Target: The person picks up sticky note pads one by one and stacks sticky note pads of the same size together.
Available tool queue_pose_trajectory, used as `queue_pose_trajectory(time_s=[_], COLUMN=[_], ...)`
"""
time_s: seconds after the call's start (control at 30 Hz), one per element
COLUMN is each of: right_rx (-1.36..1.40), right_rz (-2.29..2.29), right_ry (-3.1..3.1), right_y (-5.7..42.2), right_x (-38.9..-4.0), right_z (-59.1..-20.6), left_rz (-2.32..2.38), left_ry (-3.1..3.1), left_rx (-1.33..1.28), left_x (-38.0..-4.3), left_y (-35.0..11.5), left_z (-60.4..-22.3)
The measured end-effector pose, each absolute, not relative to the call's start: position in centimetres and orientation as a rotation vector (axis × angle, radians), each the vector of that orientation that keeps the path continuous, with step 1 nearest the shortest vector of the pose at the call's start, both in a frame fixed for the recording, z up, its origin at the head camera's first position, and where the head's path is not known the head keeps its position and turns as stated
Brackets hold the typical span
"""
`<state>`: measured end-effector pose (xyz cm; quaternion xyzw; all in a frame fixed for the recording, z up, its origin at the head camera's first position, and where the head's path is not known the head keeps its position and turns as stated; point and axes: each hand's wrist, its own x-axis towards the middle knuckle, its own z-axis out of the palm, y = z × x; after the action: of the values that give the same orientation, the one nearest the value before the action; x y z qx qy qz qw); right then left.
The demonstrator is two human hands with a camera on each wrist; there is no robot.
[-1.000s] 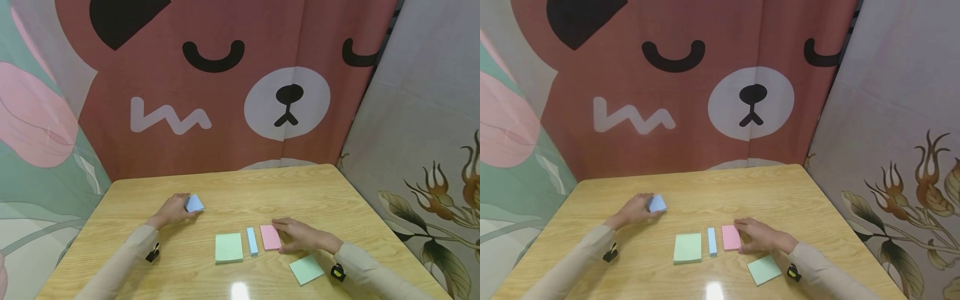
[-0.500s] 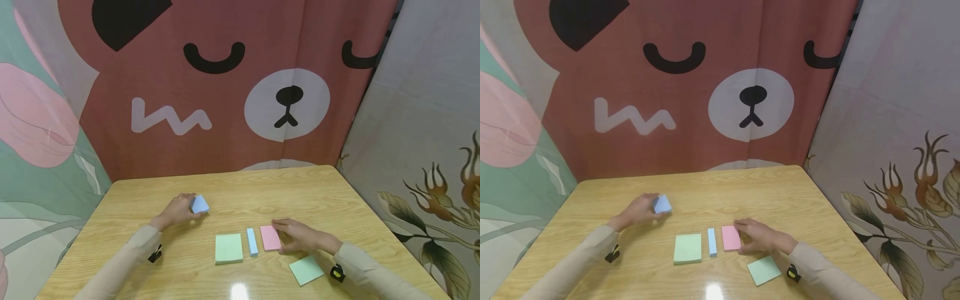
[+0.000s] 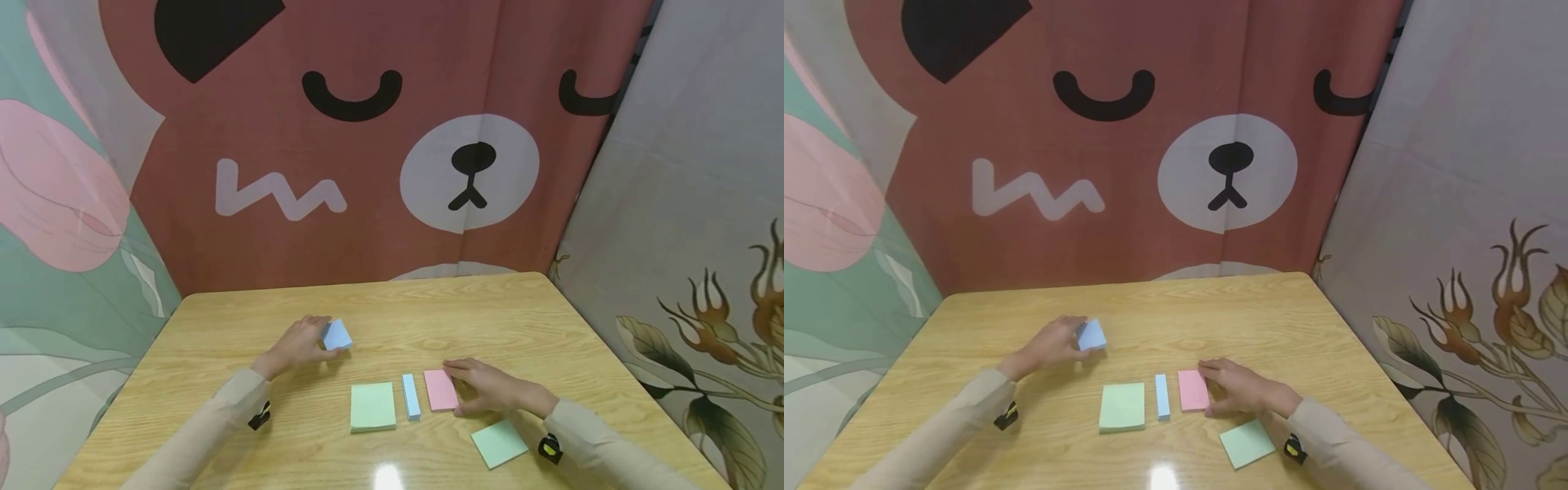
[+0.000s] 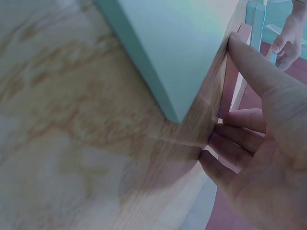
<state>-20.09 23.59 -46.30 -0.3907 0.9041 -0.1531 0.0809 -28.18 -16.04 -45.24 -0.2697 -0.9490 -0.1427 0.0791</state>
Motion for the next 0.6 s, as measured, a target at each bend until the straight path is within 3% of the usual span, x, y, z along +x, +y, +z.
queue_pose_trajectory(time_s=[0.6], right_rx=[-1.109], right_rz=[-0.483], right_ry=[2.682], right_y=[23.7], right_x=[-20.2], right_z=[-46.1], left_rz=[-0.365], left_ry=[-2.740], left_rx=[-0.941], left_x=[-27.2], left_y=[-13.8], left_z=[-44.6])
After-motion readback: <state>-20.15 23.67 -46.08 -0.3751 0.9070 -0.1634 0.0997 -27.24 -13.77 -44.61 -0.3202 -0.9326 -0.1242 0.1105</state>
